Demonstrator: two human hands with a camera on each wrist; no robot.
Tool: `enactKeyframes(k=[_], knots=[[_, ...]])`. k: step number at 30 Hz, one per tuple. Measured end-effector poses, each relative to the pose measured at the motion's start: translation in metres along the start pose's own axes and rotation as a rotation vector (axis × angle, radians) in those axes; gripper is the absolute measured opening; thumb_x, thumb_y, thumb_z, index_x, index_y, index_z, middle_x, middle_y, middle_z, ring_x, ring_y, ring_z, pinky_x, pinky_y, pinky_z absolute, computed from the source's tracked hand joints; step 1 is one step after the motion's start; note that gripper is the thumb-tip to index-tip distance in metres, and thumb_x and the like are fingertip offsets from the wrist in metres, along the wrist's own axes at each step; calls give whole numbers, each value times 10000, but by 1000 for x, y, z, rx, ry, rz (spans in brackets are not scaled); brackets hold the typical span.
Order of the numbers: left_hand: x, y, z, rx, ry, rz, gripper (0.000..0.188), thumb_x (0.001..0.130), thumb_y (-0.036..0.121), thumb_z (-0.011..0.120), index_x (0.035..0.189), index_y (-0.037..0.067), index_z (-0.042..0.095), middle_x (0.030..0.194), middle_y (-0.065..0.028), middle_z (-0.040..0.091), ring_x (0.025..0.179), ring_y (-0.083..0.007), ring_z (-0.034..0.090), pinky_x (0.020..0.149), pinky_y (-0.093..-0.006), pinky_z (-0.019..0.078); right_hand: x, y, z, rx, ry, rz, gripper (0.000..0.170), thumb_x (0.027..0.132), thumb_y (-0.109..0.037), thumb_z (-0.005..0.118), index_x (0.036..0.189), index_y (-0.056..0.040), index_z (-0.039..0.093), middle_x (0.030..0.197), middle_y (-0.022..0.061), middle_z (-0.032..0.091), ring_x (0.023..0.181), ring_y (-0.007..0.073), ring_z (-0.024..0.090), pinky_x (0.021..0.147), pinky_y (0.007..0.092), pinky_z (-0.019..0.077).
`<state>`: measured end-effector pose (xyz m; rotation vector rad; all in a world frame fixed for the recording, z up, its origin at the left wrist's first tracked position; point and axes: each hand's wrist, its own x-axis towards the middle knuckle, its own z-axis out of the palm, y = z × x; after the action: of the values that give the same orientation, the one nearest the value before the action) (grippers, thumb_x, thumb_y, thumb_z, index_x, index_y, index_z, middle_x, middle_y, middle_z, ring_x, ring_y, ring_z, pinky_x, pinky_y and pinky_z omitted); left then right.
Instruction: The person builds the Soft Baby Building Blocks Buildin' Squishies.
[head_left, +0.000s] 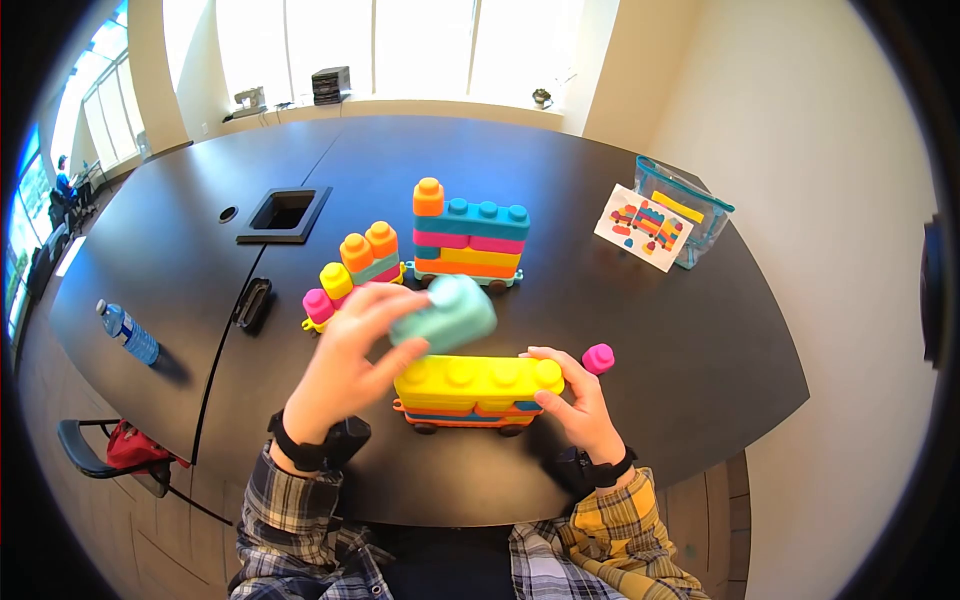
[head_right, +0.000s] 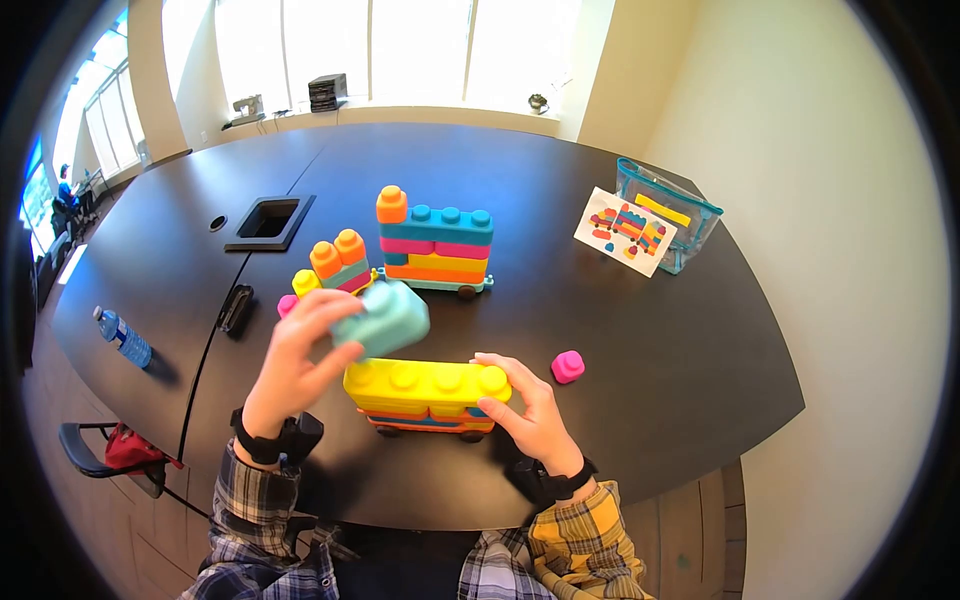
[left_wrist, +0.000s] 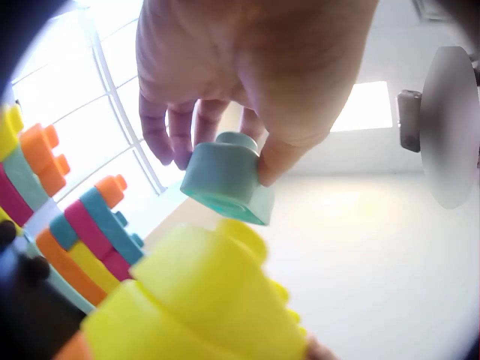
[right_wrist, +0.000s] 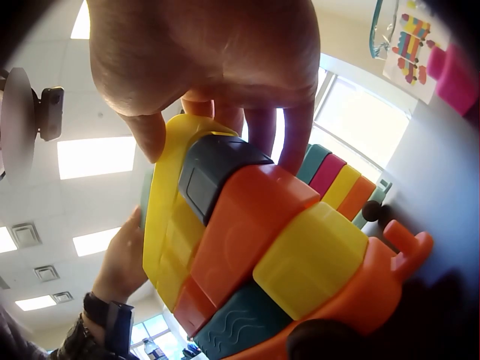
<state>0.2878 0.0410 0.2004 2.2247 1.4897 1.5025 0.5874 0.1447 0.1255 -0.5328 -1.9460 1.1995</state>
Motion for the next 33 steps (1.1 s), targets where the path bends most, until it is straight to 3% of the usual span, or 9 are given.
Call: enactKeyframes(k=[3, 7, 15, 21, 25, 26, 27, 29, 33], knots=[[5, 22, 8, -16, -236, 3, 411, 913, 106, 769, 1312, 51, 688, 1244, -137, 641, 1154, -315, 613, 990, -417, 508, 0, -2, 1, -9, -4, 3, 486, 965, -182, 742, 1407, -20, 625, 1353, 147, 689, 1275, 282, 648, 1120, 397, 460], [5, 22, 22, 31, -283, 34, 430, 895, 77, 755, 1322, 87, 696, 1190, -110, 639, 1084, -316, 603, 964, -422, 509, -1, -2, 3, -7, 7, 7, 498, 962, -182, 745, 1415, -18, 619, 1359, 144, 686, 1275, 280, 647, 1116, 398, 462], [-4, 30, 31, 142, -234, 59, 484, 875, 70, 762, 1349, 137, 691, 1199, -110, 636, 1061, -330, 598, 958, -432, 506, -2, 1, 2, -13, 9, -2, 515, 963, -196, 754, 1424, -15, 613, 1373, 147, 679, 1273, 280, 646, 1118, 394, 459], [-10, 38, 26, 246, -234, 24, 644, 855, 71, 794, 1469, 111, 602, 1360, -129, 622, 1206, -358, 583, 1062, -451, 474, 1, -9, -6, -90, -53, -17, 581, 980, -211, 743, 1494, -17, 556, 1408, 158, 657, 1308, 275, 622, 1136, 396, 445], [-38, 24, 21, 56, -51, -196, 753, 823, 79, 850, 1512, 82, 546, 1446, -167, 605, 1343, -391, 556, 1144, -456, 446, -2, 2, -34, -32, 21, 7, 620, 1006, -219, 710, 1560, -40, 498, 1472, 153, 617, 1314, 272, 608, 1141, 403, 441], [-48, 21, 20, 80, -36, -227, 733, 825, 63, 847, 1497, 79, 557, 1423, -167, 623, 1313, -384, 585, 1120, -449, 471, -1, 0, -43, -163, 101, 136, 593, 995, -246, 717, 1527, -54, 540, 1470, 170, 609, 1282, 298, 628, 1121, 408, 463], [-54, 19, 21, 102, -20, -258, 713, 826, 48, 844, 1483, 76, 567, 1399, -166, 641, 1284, -377, 614, 1097, -441, 496, -1, 23, -72, -667, 55, 120, 568, 955, -259, 747, 1467, -66, 593, 1450, 206, 605, 1275, 348, 630, 1085, 430, 499], [-57, 20, 23, 142, 7, -205, 626, 834, 7, 828, 1420, 67, 617, 1352, -161, 671, 1227, -372, 655, 1047, -425, 534, -4, 36, -85, -984, 26, 145, 518, 914, -251, 775, 1376, -60, 641, 1376, 208, 641, 1206, 394, 654, 1026, 471, 533], [-63, 12, 28, 102, 39, -171, 527, 841, -19, 808, 1344, 61, 674, 1324, -153, 685, 1202, -363, 671, 1018, -415, 551, 0, 55, -90, -1170, -20, 388, 492, 893, -232, 789, 1326, -52, 640, 1252, 180, 697, 1105, 408, 692, 945, 496, 561]])
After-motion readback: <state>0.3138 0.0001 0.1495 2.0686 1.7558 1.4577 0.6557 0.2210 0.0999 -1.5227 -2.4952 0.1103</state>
